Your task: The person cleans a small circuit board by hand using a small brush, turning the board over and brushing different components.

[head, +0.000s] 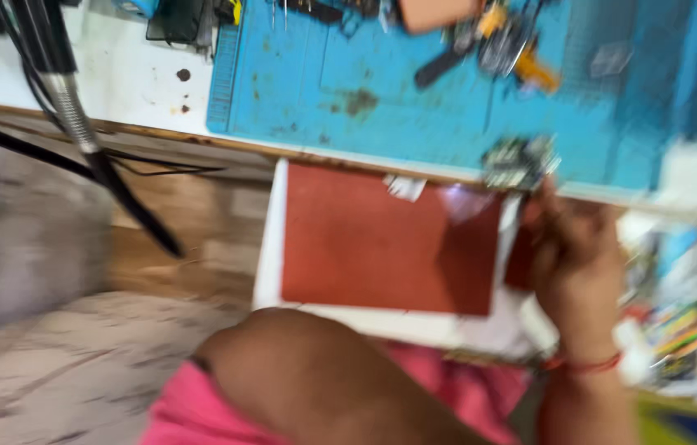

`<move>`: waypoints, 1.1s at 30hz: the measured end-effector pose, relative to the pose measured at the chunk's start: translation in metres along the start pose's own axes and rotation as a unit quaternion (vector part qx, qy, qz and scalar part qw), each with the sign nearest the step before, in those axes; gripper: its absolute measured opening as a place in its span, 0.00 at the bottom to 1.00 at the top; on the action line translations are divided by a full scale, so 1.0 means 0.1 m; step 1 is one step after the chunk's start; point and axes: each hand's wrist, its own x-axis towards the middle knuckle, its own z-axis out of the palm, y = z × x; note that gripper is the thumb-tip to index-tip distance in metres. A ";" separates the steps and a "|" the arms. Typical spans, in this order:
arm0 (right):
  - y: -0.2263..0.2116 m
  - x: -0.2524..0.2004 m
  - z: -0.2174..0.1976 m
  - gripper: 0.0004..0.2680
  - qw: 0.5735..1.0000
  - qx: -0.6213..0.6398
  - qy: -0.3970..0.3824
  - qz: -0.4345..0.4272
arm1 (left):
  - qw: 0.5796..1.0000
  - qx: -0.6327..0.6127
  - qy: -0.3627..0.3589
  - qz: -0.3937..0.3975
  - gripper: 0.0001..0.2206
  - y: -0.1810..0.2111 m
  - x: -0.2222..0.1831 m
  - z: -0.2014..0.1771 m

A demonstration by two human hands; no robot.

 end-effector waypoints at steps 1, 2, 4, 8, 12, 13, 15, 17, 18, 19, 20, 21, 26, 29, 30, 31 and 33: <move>-0.03 -0.09 -0.08 0.18 1.000 0.009 -0.010 0.010 | 0.999 -0.024 -0.022 -0.036 0.22 0.03 -0.13 0.04; -0.04 -0.15 -0.08 0.16 1.000 0.000 -0.014 0.004 | 0.995 -0.050 -0.043 -0.073 0.22 0.05 -0.24 0.09; -0.02 -0.23 -0.12 0.15 0.999 -0.031 -0.008 0.013 | 0.988 -0.084 -0.097 -0.089 0.23 -0.01 -0.32 0.15; -0.02 -0.17 -0.08 0.14 1.000 -0.012 -0.017 -0.001 | 0.988 -0.072 -0.093 -0.096 0.24 -0.01 -0.39 0.26; 0.03 -0.22 -0.09 0.17 0.999 -0.025 -0.032 0.010 | 0.989 -0.074 -0.060 -0.111 0.25 0.17 -0.47 0.59; 0.01 -0.23 -0.04 0.18 0.999 -0.024 -0.020 0.020 | 0.990 -0.056 -0.068 -0.110 0.25 0.15 -0.45 0.51; 0.03 -0.17 -0.06 0.22 0.999 -0.018 -0.004 0.027 | 0.994 -0.009 -0.081 -0.078 0.25 0.03 -0.27 0.32; -0.05 -0.18 -0.08 0.22 0.992 -0.001 -0.040 0.118 | 0.990 0.127 -0.051 0.021 0.26 -0.18 0.07 0.03; 0.00 -0.11 -0.08 0.23 0.993 0.006 -0.034 0.109 | 0.980 0.189 -0.027 0.062 0.26 -0.29 0.26 -0.09; 0.01 -0.13 -0.10 0.23 0.993 0.016 -0.045 0.105 | 0.953 0.293 0.021 0.080 0.26 -0.38 0.40 -0.22; 0.00 -0.15 -0.09 0.24 0.993 0.027 -0.057 0.102 | 0.922 0.376 0.055 0.079 0.26 -0.47 0.50 -0.35; -0.01 -0.17 -0.08 0.23 0.994 0.015 -0.048 0.094 | 0.885 0.453 0.091 0.066 0.31 -0.56 0.57 -0.43; -0.11 -0.18 -0.16 0.22 0.995 -0.010 -0.029 0.093 | 0.829 0.554 0.075 0.028 0.28 -0.71 0.60 -0.48; -0.11 -0.14 -0.14 0.22 0.995 -0.043 -0.029 0.083 | 0.835 0.544 0.080 0.027 0.25 -0.76 0.52 -0.48; -0.15 -0.16 -0.13 0.21 0.993 -0.059 -0.061 0.082 | 0.835 0.543 0.082 0.033 0.24 -0.78 0.52 -0.48; -0.19 -0.17 -0.11 0.21 0.990 -0.076 -0.091 0.082 | 0.838 0.537 0.091 0.038 0.23 -0.78 0.52 -0.47; -0.16 -0.13 -0.13 0.21 0.988 -0.092 -0.093 0.079 | 0.842 0.526 0.113 0.047 0.21 -0.78 0.51 -0.46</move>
